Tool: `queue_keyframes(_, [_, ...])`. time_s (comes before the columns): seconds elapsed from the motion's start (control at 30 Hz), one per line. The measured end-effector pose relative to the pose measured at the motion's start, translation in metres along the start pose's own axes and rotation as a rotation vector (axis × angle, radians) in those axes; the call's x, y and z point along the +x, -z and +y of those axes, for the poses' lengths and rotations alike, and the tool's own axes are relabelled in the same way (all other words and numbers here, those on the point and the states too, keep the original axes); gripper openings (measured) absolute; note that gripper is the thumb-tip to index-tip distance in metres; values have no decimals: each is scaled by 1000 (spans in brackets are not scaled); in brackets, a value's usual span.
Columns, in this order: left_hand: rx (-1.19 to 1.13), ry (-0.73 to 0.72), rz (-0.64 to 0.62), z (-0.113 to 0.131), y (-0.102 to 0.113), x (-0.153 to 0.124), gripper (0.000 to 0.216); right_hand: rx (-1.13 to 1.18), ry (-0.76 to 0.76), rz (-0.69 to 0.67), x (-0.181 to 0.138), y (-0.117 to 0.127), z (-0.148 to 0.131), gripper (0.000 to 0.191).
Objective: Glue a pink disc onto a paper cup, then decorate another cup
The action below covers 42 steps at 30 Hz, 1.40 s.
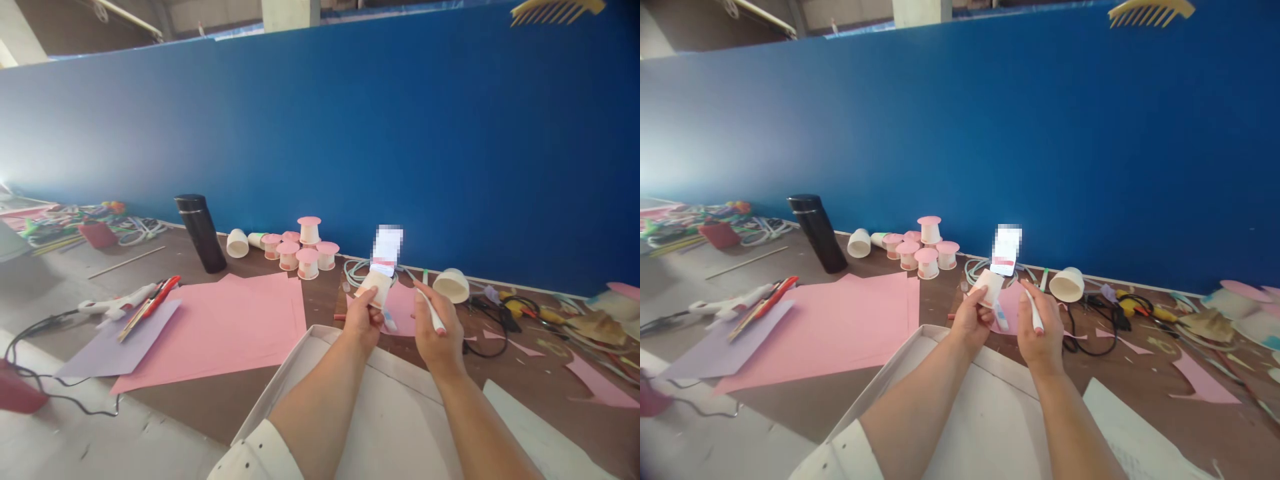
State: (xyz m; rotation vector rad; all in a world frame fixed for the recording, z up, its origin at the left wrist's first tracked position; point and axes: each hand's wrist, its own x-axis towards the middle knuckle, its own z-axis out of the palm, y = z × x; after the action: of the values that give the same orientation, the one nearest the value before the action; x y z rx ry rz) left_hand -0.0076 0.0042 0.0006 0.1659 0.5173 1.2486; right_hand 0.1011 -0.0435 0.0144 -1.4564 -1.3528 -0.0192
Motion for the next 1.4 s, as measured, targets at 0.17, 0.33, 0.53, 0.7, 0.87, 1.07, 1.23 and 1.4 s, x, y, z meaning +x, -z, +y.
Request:
queue_keyframes(0.17, [27,-19,3,-1,0,0,27,40,53,14,-3,1,-7,39])
queue_keyframes(0.33, [35,-15,3,-2,0,1,29,38,-37,30,-6,-1,-10,38])
queue_keyframes(0.53, [48,15,26,-5,0,0,33,63,-46,19,-7,-3,-8,33])
queue_keyframes(0.7, [74,17,-21,-6,0,-2,33,67,-30,33,-6,-4,-7,33])
queue_keyframes(0.87, [85,21,-48,-7,1,-1,35,84,60,69,-5,-5,-8,26])
queue_keyframes(1.07, [109,21,-58,-7,0,-3,36,24,64,77,-5,-5,-8,27])
queue_keyframes(1.23, [109,26,-51,-6,-1,-4,35,25,65,70,-5,-5,-7,25])
queue_keyframes(1.4, [107,32,-50,-6,0,-3,36,10,47,68,-6,-5,-8,26])
